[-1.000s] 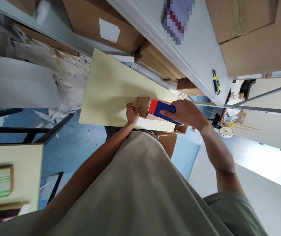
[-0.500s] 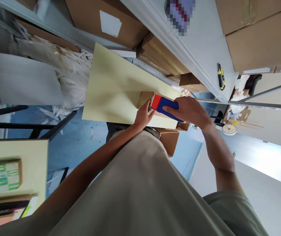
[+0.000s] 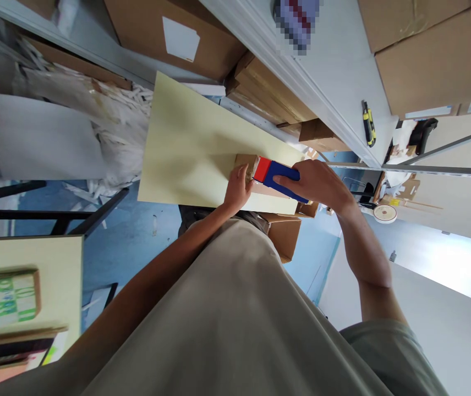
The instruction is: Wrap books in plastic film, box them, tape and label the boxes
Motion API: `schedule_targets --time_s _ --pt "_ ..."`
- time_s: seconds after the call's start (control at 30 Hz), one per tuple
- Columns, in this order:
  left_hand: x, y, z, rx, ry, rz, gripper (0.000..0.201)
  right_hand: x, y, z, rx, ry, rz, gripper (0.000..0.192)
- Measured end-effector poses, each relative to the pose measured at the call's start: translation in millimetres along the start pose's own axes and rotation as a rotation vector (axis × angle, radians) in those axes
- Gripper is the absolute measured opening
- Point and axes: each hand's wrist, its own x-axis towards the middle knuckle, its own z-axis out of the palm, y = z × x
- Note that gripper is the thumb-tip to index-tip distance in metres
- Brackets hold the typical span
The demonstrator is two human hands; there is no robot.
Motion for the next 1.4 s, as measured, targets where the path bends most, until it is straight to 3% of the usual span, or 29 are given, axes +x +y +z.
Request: schedule_targets --time_s 0.17,0.27,0.37,0.57,0.8,1.0,1.27,1.4 --pt "28 3 -16.3 -0.018 -0.166 0.080 0.082 -5 3 1 -0.019 -0.006 -0.021 0.068" --pt "50 4 -30.1 0.063 -0.320 0.144 0.070 -7 6 4 -0.003 -0.011 -0.038 0.071" --pt "63 7 -39.9 0.158 -0.393 0.182 0.053 -6 10 7 0.007 0.004 -0.047 0.071" --pt "64 14 -44.9 0.229 -0.398 0.182 0.054 2 25 9 -0.008 0.011 -0.025 0.071" --pt "60 8 -45.5 0.208 -0.371 0.174 0.059 17 64 12 0.018 -0.044 -0.041 0.071" --pt "62 6 -45.3 0.212 -0.388 0.129 0.078 32 93 25 0.022 -0.080 -0.092 0.078" --pt "60 7 -58.3 0.324 -0.390 0.132 0.075 66 134 45 0.046 -0.170 -0.159 0.085" --pt "54 10 -66.0 0.385 -0.406 0.124 0.076 84 157 61 0.111 -0.170 -0.275 0.082"
